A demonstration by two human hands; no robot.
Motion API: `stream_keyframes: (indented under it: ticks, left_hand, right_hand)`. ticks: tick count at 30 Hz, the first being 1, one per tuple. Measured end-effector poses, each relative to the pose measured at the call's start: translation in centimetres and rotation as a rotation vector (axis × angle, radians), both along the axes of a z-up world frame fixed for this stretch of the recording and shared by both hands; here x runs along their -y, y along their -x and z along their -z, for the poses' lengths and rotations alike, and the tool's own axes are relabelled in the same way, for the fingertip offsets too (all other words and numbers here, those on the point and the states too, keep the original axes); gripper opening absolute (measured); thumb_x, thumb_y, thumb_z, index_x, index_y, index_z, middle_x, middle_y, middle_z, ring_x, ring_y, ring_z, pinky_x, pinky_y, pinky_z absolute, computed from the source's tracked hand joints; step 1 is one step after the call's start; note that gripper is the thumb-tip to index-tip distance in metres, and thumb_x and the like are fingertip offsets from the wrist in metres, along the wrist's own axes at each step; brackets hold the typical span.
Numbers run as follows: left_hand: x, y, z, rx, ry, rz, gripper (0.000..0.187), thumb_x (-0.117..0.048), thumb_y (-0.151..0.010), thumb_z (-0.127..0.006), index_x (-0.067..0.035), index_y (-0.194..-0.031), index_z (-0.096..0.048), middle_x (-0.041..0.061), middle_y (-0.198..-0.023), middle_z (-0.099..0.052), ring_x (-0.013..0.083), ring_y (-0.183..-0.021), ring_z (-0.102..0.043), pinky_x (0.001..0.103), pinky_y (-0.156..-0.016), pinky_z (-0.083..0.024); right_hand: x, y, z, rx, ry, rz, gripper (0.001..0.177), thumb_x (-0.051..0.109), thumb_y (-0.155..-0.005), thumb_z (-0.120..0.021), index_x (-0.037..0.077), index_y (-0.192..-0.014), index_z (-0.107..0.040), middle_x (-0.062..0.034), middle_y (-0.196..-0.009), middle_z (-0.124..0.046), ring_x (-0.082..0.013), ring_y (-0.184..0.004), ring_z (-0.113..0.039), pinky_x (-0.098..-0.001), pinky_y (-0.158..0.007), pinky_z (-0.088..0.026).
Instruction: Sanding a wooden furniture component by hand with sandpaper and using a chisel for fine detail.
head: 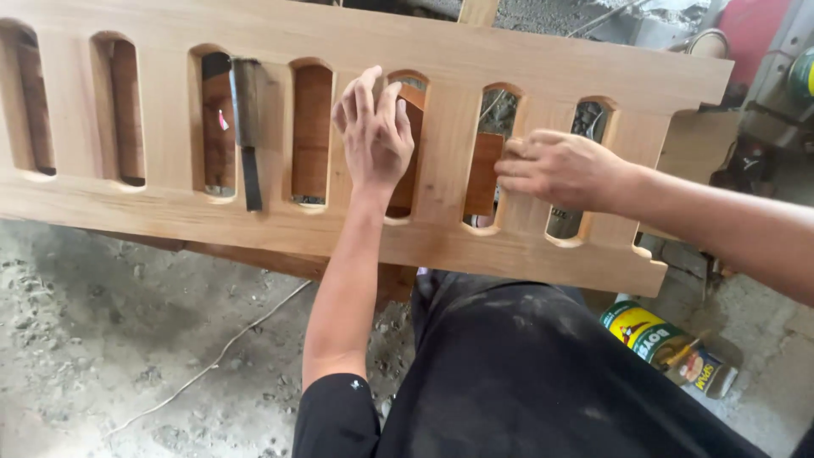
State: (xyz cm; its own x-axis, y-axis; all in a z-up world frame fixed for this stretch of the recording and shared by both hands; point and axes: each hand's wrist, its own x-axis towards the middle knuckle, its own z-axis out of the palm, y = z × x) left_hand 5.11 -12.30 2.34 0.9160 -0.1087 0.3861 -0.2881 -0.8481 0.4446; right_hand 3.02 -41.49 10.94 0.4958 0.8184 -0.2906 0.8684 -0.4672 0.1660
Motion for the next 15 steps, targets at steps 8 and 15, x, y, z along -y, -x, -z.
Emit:
stream_keyframes:
  ticks: [8, 15]
  left_hand:
    - [0.0, -0.1, 0.1, -0.006, -0.010, 0.004, 0.021, -0.018, -0.102, -0.065, -0.009, -0.120, -0.071, 0.009, -0.141, -0.052, 0.0284, -0.134, -0.046, 0.048, -0.115, -0.035]
    - [0.1, 0.1, 0.9, 0.001, -0.002, 0.016, 0.020, -0.016, -0.101, -0.066, -0.009, -0.120, -0.072, 0.008, -0.142, -0.052, 0.0276, -0.135, -0.047, 0.047, -0.115, -0.035]
  right_hand:
    - [-0.1, 1.1, -0.3, -0.076, -0.205, 0.010, 0.035, 0.013, -0.088, -0.064, 0.019, -0.121, -0.072, 0.0043, -0.136, -0.068, -0.0155, -0.128, -0.061, -0.0314, -0.107, -0.049]
    - [-0.8, 4.6, 0.6, -0.210, -0.297, 0.097, 0.041, 0.010, -0.084, -0.064, 0.020, -0.123, -0.071, 0.0008, -0.136, -0.066, -0.0182, -0.133, -0.058, -0.0369, -0.112, -0.045]
